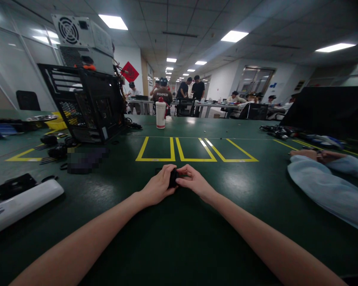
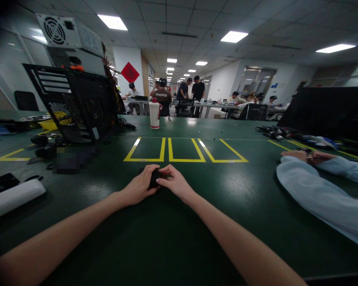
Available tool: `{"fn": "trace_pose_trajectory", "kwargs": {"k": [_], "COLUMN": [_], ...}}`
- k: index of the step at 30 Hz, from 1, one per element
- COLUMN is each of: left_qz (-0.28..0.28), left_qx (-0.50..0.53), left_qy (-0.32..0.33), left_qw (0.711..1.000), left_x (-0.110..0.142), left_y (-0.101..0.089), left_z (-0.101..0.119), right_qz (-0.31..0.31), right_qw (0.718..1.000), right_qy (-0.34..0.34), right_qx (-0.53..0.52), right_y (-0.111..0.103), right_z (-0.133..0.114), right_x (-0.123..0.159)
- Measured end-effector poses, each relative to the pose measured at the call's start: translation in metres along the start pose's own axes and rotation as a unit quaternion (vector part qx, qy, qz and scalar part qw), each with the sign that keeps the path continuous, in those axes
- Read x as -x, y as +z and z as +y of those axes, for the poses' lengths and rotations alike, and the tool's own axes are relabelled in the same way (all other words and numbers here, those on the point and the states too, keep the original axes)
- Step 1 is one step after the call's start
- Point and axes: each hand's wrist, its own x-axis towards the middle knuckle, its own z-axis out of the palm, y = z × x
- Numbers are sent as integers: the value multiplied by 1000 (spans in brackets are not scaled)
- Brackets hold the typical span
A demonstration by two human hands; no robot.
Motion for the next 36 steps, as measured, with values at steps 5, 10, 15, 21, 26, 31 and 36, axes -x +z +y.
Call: {"fn": "trace_pose_trajectory", "kwargs": {"k": [5, 10, 15, 21, 26, 31, 36], "left_qz": [-5, 2, -7, 1, 3, -5, -1], "left_qx": [1, -6, -4, 2, 3, 2, 4], "left_qy": [0, 0, 2, 2, -1, -4, -3], "left_qw": [1000, 1000, 1000, 1000, 1000, 1000, 1000], "left_x": [0, 0, -1, -1, 0, 0, 0], "left_y": [0, 1, 0, -1, 0, 1, 2], "left_z": [0, 0, 1, 2, 1, -1, -2], "right_qz": [34, 16, 1, 18, 19, -10, 12], "right_qw": [999, 1000, 1000, 1000, 999, 1000, 1000], "right_qy": [23, 20, -4, 15, 27, 4, 7], "right_qx": [-15, 8, 22, -15, -1, 14, 16], "right_y": [4, 0, -2, 1, 1, 0, 1], "right_z": [-1, 5, 5, 8, 6, 2, 2], "right_x": [-1, -4, -1, -2, -4, -1, -1]}}
